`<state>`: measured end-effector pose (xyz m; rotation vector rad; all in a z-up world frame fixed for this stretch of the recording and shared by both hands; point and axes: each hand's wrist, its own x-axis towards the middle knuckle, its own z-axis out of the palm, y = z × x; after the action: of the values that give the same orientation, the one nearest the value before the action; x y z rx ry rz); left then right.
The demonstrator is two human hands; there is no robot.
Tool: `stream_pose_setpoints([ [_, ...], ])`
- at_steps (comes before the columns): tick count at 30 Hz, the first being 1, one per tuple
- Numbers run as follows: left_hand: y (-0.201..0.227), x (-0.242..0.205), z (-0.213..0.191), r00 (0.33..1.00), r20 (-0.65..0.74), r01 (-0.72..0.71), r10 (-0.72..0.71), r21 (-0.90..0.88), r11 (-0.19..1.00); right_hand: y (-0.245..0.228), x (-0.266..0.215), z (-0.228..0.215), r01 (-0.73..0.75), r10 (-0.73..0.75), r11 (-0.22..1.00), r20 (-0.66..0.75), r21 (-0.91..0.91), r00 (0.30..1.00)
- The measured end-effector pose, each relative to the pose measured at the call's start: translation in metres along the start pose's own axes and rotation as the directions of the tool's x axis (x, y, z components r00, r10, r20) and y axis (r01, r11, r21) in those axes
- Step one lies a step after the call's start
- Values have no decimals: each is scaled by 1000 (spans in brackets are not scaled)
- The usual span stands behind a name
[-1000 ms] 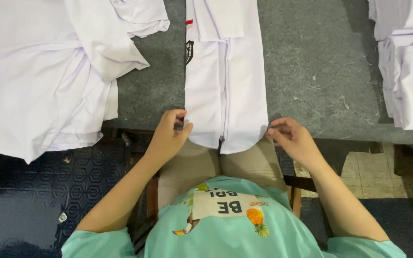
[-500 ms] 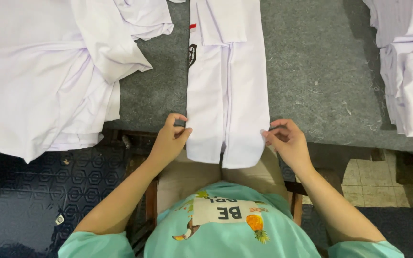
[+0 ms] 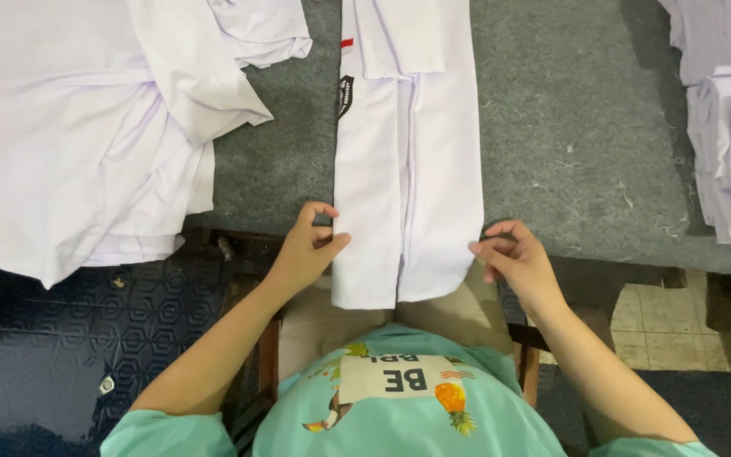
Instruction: Folding a white collared shirt into a compact rectangle on a workbench in a factory.
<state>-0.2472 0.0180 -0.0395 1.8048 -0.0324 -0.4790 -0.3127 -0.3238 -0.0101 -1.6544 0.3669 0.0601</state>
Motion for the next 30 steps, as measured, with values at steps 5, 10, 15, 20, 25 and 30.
stream_pose_setpoints([
  [5, 2, 1, 8, 1000, -10, 21, -23, -169, 985, 8, 1, 0, -40, 37, 987, 21, 153, 999],
  [10, 22, -8, 8, 983, -25, 155, -181, -409, 899, 24, 7, -1, -186, 140, 941, 175, 282, 975],
  [15, 30, -11, 13, 973, 36, 226, -227, -331, 916, 9, -2, 2, 158, -156, 987, -59, 17, 986],
  [20, 26, -10, 15, 982, 41, 189, -186, -329, 925, -14, -15, 12, 107, -106, 994, -42, 14, 993],
  [25, 23, -8, 10, 982, 79, 189, -174, -276, 942, 5, -5, 4, -24, 20, 997, -54, -72, 998],
  [30, 20, -3, -2, 960, 193, 207, -202, -3, 978, 9, -1, -7, -78, 93, 915, 19, -395, 995],
])
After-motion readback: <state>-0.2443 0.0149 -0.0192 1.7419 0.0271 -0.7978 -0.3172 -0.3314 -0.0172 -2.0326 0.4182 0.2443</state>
